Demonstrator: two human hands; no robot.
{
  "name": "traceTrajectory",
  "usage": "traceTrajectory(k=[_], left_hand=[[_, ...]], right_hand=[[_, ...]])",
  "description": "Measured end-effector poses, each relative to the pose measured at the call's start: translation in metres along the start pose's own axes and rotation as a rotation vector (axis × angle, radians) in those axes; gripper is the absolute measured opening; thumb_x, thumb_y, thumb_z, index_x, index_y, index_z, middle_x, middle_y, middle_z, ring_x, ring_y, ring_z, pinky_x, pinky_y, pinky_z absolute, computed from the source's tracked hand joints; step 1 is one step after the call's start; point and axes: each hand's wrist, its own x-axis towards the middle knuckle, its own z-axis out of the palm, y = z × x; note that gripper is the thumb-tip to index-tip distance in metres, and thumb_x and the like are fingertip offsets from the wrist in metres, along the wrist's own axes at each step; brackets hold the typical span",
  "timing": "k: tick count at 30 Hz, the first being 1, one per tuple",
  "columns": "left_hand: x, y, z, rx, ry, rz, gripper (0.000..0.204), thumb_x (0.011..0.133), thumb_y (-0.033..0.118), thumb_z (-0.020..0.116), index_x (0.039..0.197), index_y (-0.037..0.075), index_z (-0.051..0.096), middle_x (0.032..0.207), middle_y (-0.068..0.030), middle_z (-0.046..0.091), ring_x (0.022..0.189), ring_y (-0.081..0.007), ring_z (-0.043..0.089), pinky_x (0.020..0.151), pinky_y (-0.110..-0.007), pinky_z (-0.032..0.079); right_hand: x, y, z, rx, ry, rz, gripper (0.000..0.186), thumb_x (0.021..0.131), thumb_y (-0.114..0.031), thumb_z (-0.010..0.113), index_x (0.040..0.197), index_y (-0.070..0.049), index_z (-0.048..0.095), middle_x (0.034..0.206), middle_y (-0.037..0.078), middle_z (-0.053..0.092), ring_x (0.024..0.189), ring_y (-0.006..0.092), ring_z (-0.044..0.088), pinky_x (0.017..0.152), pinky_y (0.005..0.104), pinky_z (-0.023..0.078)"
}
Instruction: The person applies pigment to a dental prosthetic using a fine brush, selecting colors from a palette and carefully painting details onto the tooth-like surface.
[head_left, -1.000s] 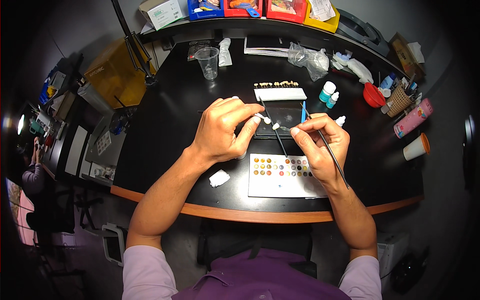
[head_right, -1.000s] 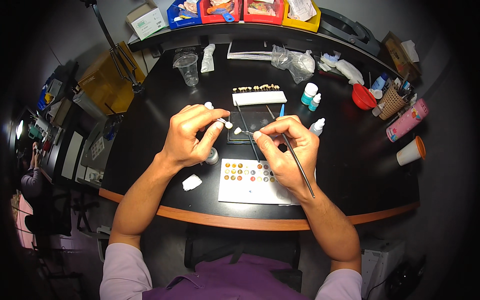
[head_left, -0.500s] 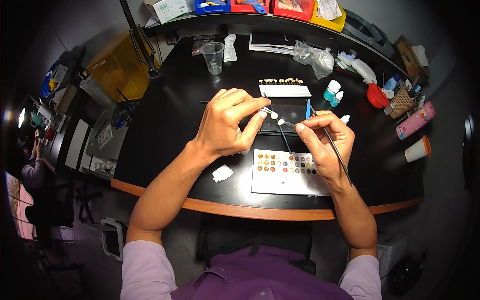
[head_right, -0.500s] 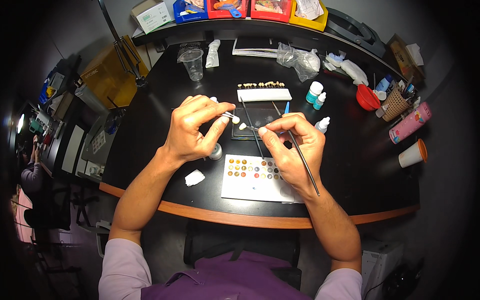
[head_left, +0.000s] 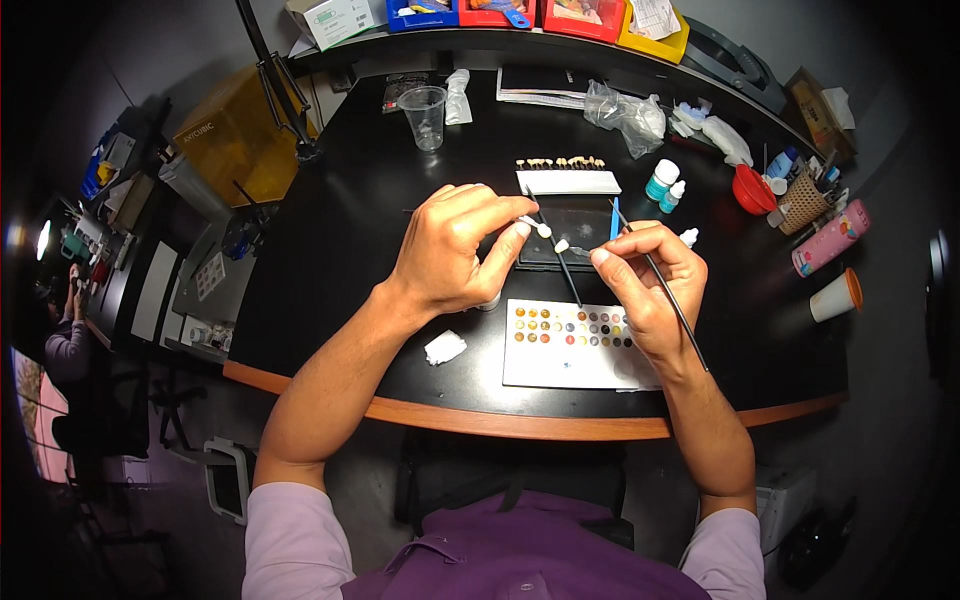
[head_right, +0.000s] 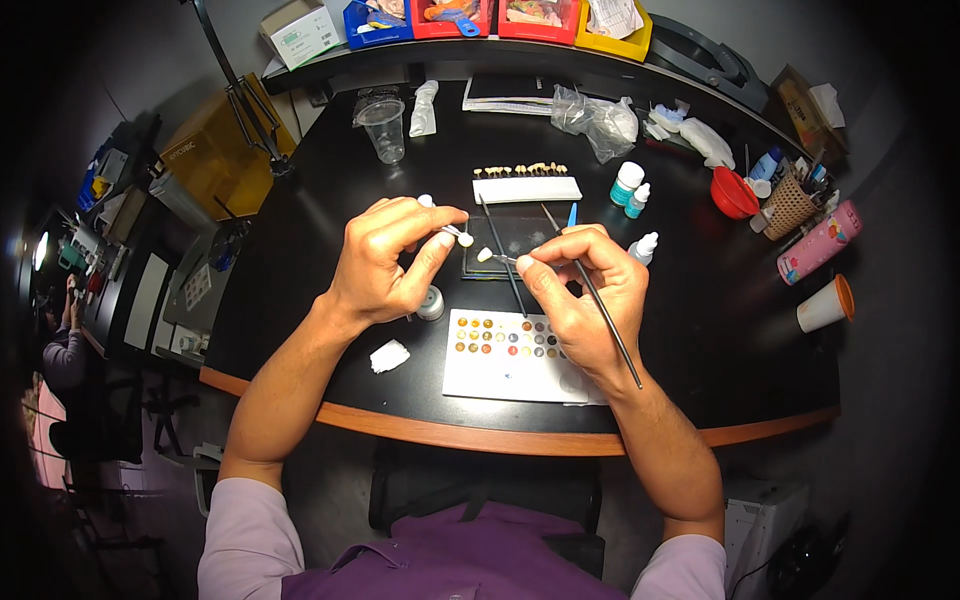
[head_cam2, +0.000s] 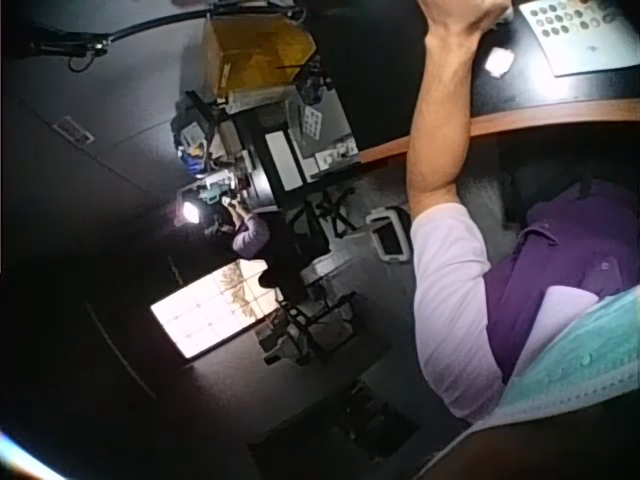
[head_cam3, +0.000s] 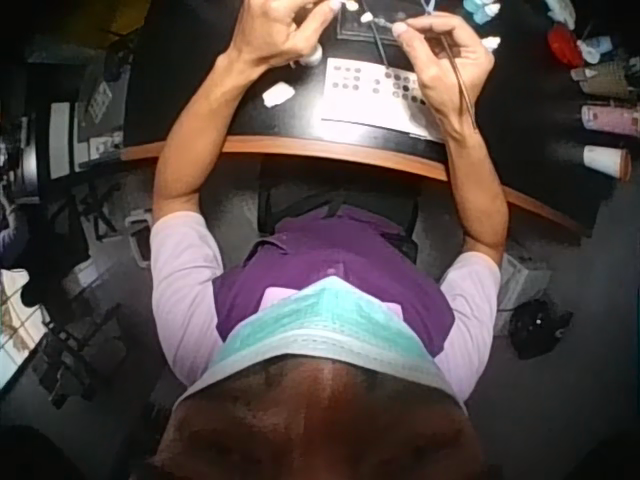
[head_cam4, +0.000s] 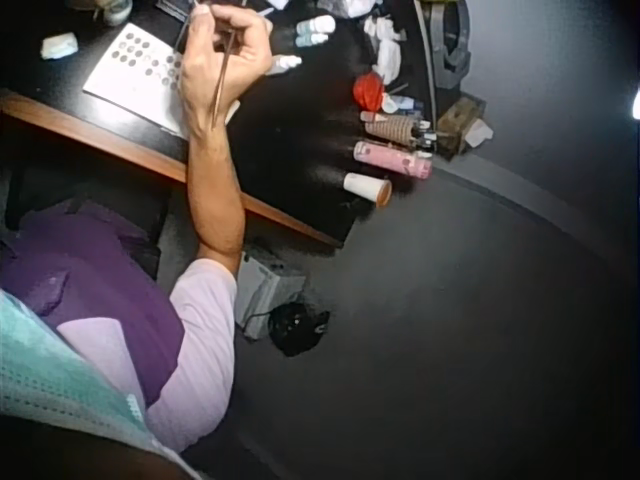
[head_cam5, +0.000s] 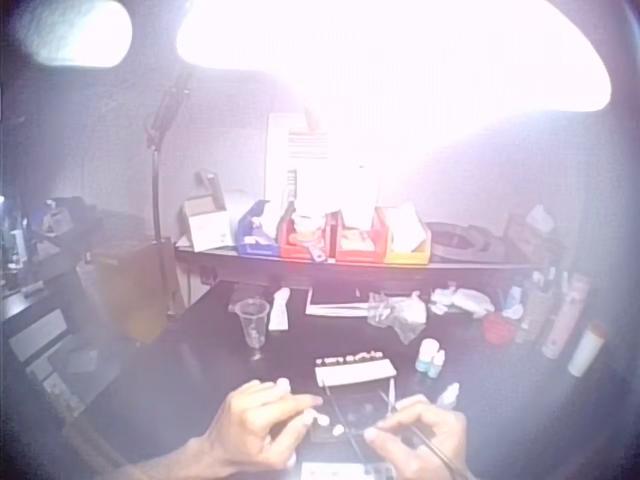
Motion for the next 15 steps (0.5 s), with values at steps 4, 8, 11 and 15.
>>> traceTrajectory(k=[4, 8, 11, 15], left_hand=[[-0.0004, 0.0, -0.0001, 0.012, -0.004, 0.009, 0.021, 0.087, 0.006, 0.074, 0.106, 0.0, 0.08, 0.072, -0.0086, 0.069, 0.062, -0.0194, 0.061, 0.068, -0.035, 0.049], [0.0001, 0.0002, 0.0013, 0.01, -0.025, 0.001, 0.02, 0.087, 0.006, 0.074, 0.106, 0.0, 0.08, 0.072, -0.0081, 0.069, 0.061, -0.0194, 0.061, 0.068, -0.035, 0.049], [0.0001, -0.0003, 0.0009, 0.025, -0.034, 0.019, 0.021, 0.086, 0.006, 0.074, 0.106, 0.001, 0.08, 0.072, -0.0078, 0.069, 0.062, -0.0194, 0.061, 0.068, -0.035, 0.049], [-0.0015, -0.0012, -0.0001, 0.041, -0.071, -0.005, 0.022, 0.086, 0.005, 0.074, 0.106, 0.001, 0.081, 0.072, -0.0072, 0.069, 0.062, -0.0192, 0.061, 0.068, -0.035, 0.048]], right_hand=[[-0.0003, -0.0015, 0.001, 0.037, -0.007, -0.011, 0.011, 0.088, 0.004, 0.082, 0.093, 0.0, 0.073, 0.095, 0.006, 0.069, 0.079, 0.0073, 0.066, 0.069, 0.0212, 0.052], [-0.0007, -0.0044, 0.0013, 0.01, -0.006, 0.007, 0.011, 0.087, 0.004, 0.083, 0.093, 0.0, 0.073, 0.094, 0.006, 0.068, 0.078, 0.0066, 0.065, 0.069, 0.0208, 0.052], [0.001, -0.0025, -0.0005, -0.008, -0.013, 0.019, 0.011, 0.087, 0.003, 0.083, 0.092, -0.001, 0.074, 0.094, 0.005, 0.068, 0.077, 0.0061, 0.064, 0.068, 0.0203, 0.051], [0.0013, -0.0047, 0.0006, -0.029, -0.021, 0.042, 0.011, 0.085, 0.002, 0.082, 0.09, -0.002, 0.074, 0.093, 0.004, 0.068, 0.076, 0.0055, 0.063, 0.068, 0.02, 0.049]])
